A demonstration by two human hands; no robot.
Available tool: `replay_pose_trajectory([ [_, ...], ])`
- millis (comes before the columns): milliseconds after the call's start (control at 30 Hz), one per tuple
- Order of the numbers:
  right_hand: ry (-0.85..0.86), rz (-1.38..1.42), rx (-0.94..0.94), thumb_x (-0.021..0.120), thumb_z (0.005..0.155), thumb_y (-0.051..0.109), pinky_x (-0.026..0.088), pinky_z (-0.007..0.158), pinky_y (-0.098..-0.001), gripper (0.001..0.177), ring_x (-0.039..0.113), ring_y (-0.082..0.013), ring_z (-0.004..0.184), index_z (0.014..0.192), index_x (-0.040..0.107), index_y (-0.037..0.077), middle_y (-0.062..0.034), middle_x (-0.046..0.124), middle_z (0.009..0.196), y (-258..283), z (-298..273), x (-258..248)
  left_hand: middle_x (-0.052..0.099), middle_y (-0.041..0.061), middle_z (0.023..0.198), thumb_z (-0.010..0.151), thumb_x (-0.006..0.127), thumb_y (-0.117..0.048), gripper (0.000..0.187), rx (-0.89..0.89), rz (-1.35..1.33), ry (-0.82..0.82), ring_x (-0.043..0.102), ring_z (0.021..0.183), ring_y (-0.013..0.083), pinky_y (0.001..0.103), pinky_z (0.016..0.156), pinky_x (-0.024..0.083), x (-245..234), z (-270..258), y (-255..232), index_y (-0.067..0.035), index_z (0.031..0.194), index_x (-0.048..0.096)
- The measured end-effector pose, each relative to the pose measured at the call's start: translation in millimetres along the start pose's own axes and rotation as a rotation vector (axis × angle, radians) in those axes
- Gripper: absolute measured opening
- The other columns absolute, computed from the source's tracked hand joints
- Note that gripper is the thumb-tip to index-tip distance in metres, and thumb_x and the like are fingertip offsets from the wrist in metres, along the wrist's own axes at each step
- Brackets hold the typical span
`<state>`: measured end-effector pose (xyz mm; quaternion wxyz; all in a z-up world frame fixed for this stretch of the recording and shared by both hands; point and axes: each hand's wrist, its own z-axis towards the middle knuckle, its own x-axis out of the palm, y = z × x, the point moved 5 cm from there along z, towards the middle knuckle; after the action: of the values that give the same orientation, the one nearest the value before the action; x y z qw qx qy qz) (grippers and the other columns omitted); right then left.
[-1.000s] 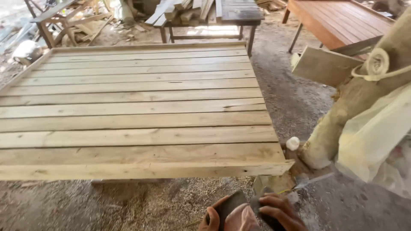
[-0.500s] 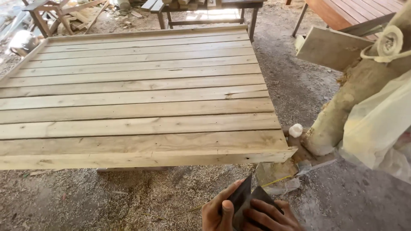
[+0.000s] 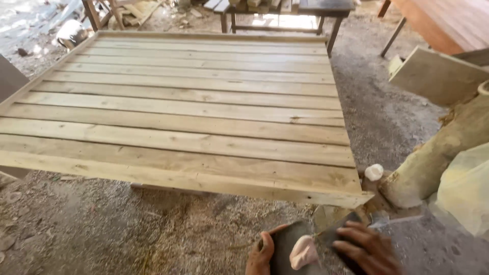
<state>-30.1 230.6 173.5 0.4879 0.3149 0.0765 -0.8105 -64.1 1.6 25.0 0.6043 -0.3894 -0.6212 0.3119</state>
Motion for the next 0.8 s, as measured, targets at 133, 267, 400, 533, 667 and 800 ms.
replay_pose_trajectory([
  [133, 0.201, -0.224, -0.103, 0.073, 0.081, 0.030, 0.048, 0.094, -0.0506, 0.031, 0.062, -0.0294, 0.125, 0.110, 0.069, 0.023, -0.0053, 0.067, 0.124, 29, 22, -2, 0.076, 0.020, 0.122, 0.094, 0.051, -0.051, 0.068, 0.003, -0.190, -0.076, 0.074, 0.113, 0.0304, 0.044, 0.100, 0.058, 25, -13, -20, 0.005, 0.131, 0.066],
  [267, 0.265, -0.221, -0.121, 0.071, 0.082, 0.031, 0.047, 0.093, -0.0513, 0.027, 0.063, -0.0273, 0.121, 0.109, 0.070, 0.026, -0.0018, 0.067, 0.121, 36, 28, 8, 0.075, 0.022, 0.125, 0.094, 0.054, -0.051, 0.068, 0.161, -0.048, -0.037, 0.074, 0.117, 0.0319, 0.045, 0.102, 0.057, 12, -7, -8, 0.005, 0.133, 0.063],
  [400, 0.130, -0.119, -0.103, 0.069, 0.089, 0.033, 0.046, 0.097, -0.0507, 0.020, 0.063, -0.0275, 0.120, 0.108, 0.067, 0.024, -0.0019, 0.066, 0.121, 44, 10, 42, 0.073, 0.024, 0.129, 0.094, 0.052, -0.053, 0.072, 0.176, -0.089, -0.034, 0.072, 0.120, 0.0333, 0.046, 0.105, 0.056, -6, -9, 22, 0.005, 0.136, 0.060],
  [533, -0.213, 0.381, -0.033, 0.070, 0.093, 0.027, 0.049, 0.108, -0.0517, 0.023, 0.064, -0.0335, 0.125, 0.108, 0.062, 0.012, -0.0129, 0.065, 0.125, -10, -21, 70, 0.073, 0.021, 0.132, 0.094, 0.045, -0.060, 0.079, 0.065, -0.022, -0.125, 0.071, 0.123, 0.0317, 0.044, 0.107, 0.055, 5, 18, -17, 0.004, 0.138, 0.061],
  [667, -0.195, 0.388, 0.087, 0.072, 0.090, 0.022, 0.049, 0.108, -0.0514, 0.023, 0.065, -0.0365, 0.124, 0.106, 0.064, 0.007, -0.0177, 0.067, 0.123, -25, -32, 42, 0.072, 0.020, 0.133, 0.094, 0.043, -0.061, 0.081, -0.013, -0.083, -0.092, 0.070, 0.124, 0.0309, 0.042, 0.107, 0.054, -8, 16, 22, 0.004, 0.138, 0.061],
  [800, -0.046, 0.012, 0.112, 0.074, 0.084, 0.022, 0.051, 0.103, -0.0492, 0.022, 0.065, -0.0340, 0.121, 0.103, 0.068, 0.013, -0.0123, 0.069, 0.119, 0, 5, 7, 0.075, 0.023, 0.126, 0.095, 0.048, -0.059, 0.075, 0.153, 0.092, -0.003, 0.075, 0.119, 0.0309, 0.042, 0.103, 0.057, 17, -8, -6, 0.004, 0.134, 0.064],
])
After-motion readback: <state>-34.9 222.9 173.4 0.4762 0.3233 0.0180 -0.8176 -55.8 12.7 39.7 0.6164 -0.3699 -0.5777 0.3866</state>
